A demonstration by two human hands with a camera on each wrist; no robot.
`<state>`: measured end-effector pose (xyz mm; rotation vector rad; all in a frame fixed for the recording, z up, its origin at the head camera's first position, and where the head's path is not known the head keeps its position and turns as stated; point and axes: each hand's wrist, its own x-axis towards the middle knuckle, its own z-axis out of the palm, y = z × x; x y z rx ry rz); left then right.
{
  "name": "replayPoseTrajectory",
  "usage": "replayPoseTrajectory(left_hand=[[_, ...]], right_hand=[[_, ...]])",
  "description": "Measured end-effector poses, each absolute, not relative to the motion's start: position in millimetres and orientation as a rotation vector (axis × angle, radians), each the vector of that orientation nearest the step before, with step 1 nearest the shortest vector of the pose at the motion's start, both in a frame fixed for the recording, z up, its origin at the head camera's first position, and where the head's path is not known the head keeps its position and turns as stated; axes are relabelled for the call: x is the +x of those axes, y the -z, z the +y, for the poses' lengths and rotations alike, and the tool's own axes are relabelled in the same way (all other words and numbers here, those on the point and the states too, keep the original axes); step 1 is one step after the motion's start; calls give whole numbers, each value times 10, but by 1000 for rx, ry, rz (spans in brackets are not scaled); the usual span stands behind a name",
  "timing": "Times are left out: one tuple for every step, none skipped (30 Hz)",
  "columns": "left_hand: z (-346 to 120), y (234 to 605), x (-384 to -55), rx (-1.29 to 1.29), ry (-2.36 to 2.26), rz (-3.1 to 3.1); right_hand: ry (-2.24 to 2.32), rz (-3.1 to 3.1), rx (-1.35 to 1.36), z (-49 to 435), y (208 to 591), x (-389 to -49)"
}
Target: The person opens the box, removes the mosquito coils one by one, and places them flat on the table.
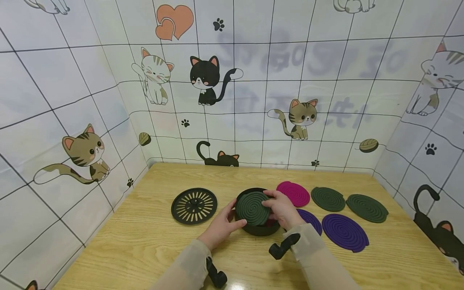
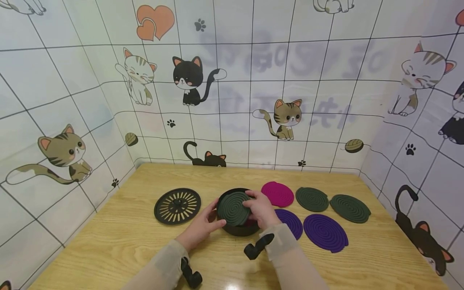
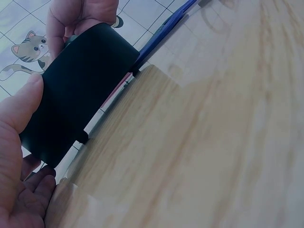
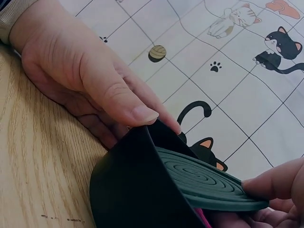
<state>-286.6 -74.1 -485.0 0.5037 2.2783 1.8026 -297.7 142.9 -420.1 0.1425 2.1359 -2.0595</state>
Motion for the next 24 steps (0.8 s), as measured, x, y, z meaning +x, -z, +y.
replayPoseTrajectory(left_hand=[[-741, 4849, -2866, 504, -1802, 2280], [-740, 4849, -2866, 501, -1801, 2281], [-739, 4854, -2870, 502, -1802, 2281], [-738, 4858, -2874, 502, -1802, 2283], [-738, 4854, -2871, 499, -1802, 2283], [-737, 4854, -2871, 498, -1802, 2283], [-737, 4849, -2867, 495, -1802, 2282], [-736, 4848, -2869, 494, -1802, 2281], [-734, 4853, -2873, 497, -1802, 2281], [-735, 4850, -2869, 494, -1800, 2282], [-737, 4846, -2865, 493, -1800, 2282], [-739, 4850, -2867, 494, -1800, 2282], [-740, 4854, -2871, 497, -1799, 2282], [-741, 4859, -2875, 497, -1798, 2282], [-743, 4866, -2879, 500, -1798, 2280], [-744, 4866, -2881, 498, -1796, 2282], [-745, 4870, -2886, 501, -1797, 2280], [-745, 4875, -2891, 501, -1796, 2279], [-746, 4877, -2893, 507, -1798, 2276], [-746, 4877, -2894, 506, -1798, 2276], [-746, 4878, -2895, 506, -1799, 2274], [-747, 4877, -2895, 503, -1798, 2274], [-747, 4878, -2895, 504, -1802, 2270], [-748, 4879, -2896, 502, -1800, 2271]], right_hand=[[2060, 2136, 138, 1431, 4205, -2979], [2060, 2137, 134, 1433, 4213, -2982], [2062, 2136, 131, 1436, 4220, -2985], [2063, 2136, 128, 1440, 4227, -2987], [2062, 2140, 125, 1443, 4234, -2990], [2060, 2143, 123, 1444, 4237, -2990], [2059, 2145, 122, 1445, 4238, -2989], [2057, 2147, 121, 1446, 4240, -2988], [2055, 2150, 121, 1446, 4241, -2986], [2054, 2150, 120, 1443, 4241, -2984], [2053, 2151, 119, 1441, 4241, -2983], [2054, 2149, 117, 1438, 4240, -2981], [2058, 2145, 116, 1437, 4240, -2980], [2064, 2144, 118, 1436, 4241, -2980], [2073, 2142, 120, 1436, 4239, -2978], [2083, 2138, 123, 1436, 4237, -2978], [2093, 2136, 125, 1436, 4233, -2975], [2102, 2132, 131, 1437, 4229, -2973], [2112, 2130, 136, 1439, 4225, -2971], [2118, 2130, 141, 1441, 4221, -2969], [2122, 2128, 142, 1443, 4217, -2967], [2122, 2130, 146, 1444, 4213, -2965], [2122, 2132, 149, 1446, 4209, -2963], [2122, 2134, 153, 1449, 4207, -2961]])
